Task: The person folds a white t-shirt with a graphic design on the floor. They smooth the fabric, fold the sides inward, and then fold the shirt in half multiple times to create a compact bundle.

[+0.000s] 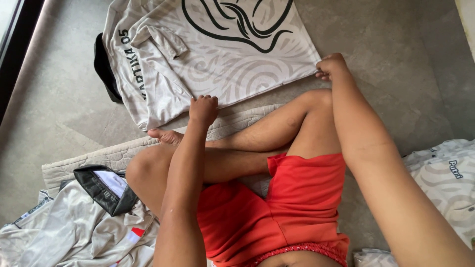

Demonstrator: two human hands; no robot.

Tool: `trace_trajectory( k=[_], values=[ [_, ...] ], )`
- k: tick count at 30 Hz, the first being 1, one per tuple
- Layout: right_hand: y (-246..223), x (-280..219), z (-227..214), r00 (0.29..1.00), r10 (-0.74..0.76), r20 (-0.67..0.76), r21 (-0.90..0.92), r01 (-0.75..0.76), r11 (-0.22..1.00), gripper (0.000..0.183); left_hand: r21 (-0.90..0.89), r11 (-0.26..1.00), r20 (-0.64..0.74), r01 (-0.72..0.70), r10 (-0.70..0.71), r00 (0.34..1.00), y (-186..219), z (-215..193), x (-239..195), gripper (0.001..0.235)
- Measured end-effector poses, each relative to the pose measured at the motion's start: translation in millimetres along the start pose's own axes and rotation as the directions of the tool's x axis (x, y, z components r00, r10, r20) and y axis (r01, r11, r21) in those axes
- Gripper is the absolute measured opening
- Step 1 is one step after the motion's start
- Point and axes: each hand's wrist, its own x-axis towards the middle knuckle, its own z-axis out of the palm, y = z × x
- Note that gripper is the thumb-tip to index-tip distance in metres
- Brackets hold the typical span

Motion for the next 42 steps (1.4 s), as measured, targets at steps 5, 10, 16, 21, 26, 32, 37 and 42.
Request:
trace_trajectory(
  k=[5,10,16,21,26,32,37,42],
  values=[
    [-38,-38,4,0.98,-0.197,0.026,-0.604,0.173,0.778,0.035,-0.05,0.999,0.013,-0.006,0.007,1.0,8,-23,-11,0.021],
    [-108,-159,52,0.729,-0.474,0.493,-0.722,0.647,0.245,0.045,-0.114,0.993,0.105,0.012,0.0,0.995,14,-48,-20,0.02],
    [-65,-122,79,0.69,-0.352,0.632,-0.69,0.708,0.15,0.008,-0.081,0.997,0.029,-0.006,0.008,1.0,2,-1,0,0.025],
    [-62,-123,75,0.734,-0.328,0.595,-0.709,0.671,0.214,0.006,-0.114,0.993,0.039,0.019,-0.015,0.999,7,-15,-8,0.028],
    [-69,-128,72,0.728,-0.345,0.592,-0.683,0.681,0.263,0.012,-0.166,0.981,-0.024,0.105,-0.111,0.994,8,-59,-22,0.03],
    [-104,-154,77,0.711,-0.41,0.571,-0.635,0.699,0.329,0.024,-0.377,0.737,0.002,0.561,-0.605,0.796,-27,-74,-25,0.047],
    [-131,-174,145,0.659,-0.548,0.516,-0.256,0.728,0.636,0.028,-0.732,0.4,0.148,0.551,-0.696,0.702,-65,-48,-2,0.054],
    [-174,-188,235,0.707,-0.538,0.459,-0.123,0.65,0.75,0.035,-0.808,0.241,0.221,0.538,-0.722,0.656,-70,-58,8,0.057]
  ],
)
